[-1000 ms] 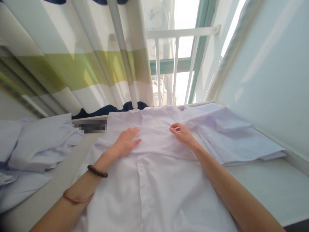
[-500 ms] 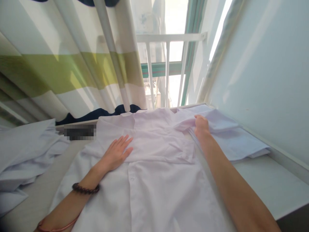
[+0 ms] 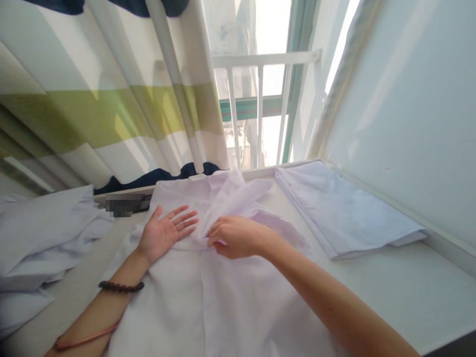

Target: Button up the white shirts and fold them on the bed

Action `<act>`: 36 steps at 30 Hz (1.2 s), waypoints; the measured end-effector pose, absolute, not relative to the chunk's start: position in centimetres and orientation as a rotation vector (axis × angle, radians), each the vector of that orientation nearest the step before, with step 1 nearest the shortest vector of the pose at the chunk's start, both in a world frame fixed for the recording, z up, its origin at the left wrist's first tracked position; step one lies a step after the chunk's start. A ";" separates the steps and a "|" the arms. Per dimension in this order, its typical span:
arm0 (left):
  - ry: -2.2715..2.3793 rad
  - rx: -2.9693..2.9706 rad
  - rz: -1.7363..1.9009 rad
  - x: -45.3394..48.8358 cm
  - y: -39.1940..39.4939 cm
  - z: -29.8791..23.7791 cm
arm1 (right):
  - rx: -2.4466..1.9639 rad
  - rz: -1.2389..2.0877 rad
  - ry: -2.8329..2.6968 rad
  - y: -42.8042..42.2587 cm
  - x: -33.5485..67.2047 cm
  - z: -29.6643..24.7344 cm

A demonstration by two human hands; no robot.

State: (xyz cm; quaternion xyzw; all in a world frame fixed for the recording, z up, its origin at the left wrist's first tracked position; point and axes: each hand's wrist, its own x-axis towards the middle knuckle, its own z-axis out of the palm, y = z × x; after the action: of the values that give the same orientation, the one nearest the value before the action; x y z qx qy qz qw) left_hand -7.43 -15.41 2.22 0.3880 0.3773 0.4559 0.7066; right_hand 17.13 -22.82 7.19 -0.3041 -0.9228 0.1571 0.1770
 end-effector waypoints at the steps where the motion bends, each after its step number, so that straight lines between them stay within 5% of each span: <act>1: 0.820 0.837 0.982 -7.5 -15.5 2.3 | -0.856 0.567 -2.717 -23.2 16.6 7.0; 4: 0.853 0.881 0.940 -7.3 -15.6 2.2 | -0.961 0.823 -2.716 -23.1 16.7 7.1; 10: 1.172 1.457 0.954 -5.8 -16.1 0.8 | -1.794 0.501 -2.193 -20.3 22.5 7.5; 15: 1.376 2.096 0.932 -5.5 -16.0 -0.4 | -2.216 0.710 -1.988 -18.7 27.4 5.8; 23: 1.576 2.633 0.375 -5.1 -16.0 -2.0 | -2.240 0.968 -2.179 -18.7 30.0 6.2; 36: 1.609 2.635 0.118 -4.9 -16.5 -0.8 | -2.283 0.962 -1.673 -17.2 31.5 6.1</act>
State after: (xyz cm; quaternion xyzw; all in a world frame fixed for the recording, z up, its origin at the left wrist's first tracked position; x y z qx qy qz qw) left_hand -4.93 -16.47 -0.80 0.8526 0.5206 0.0382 0.0261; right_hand 31.55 -17.20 6.07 -0.7615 -0.5579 0.3210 0.0762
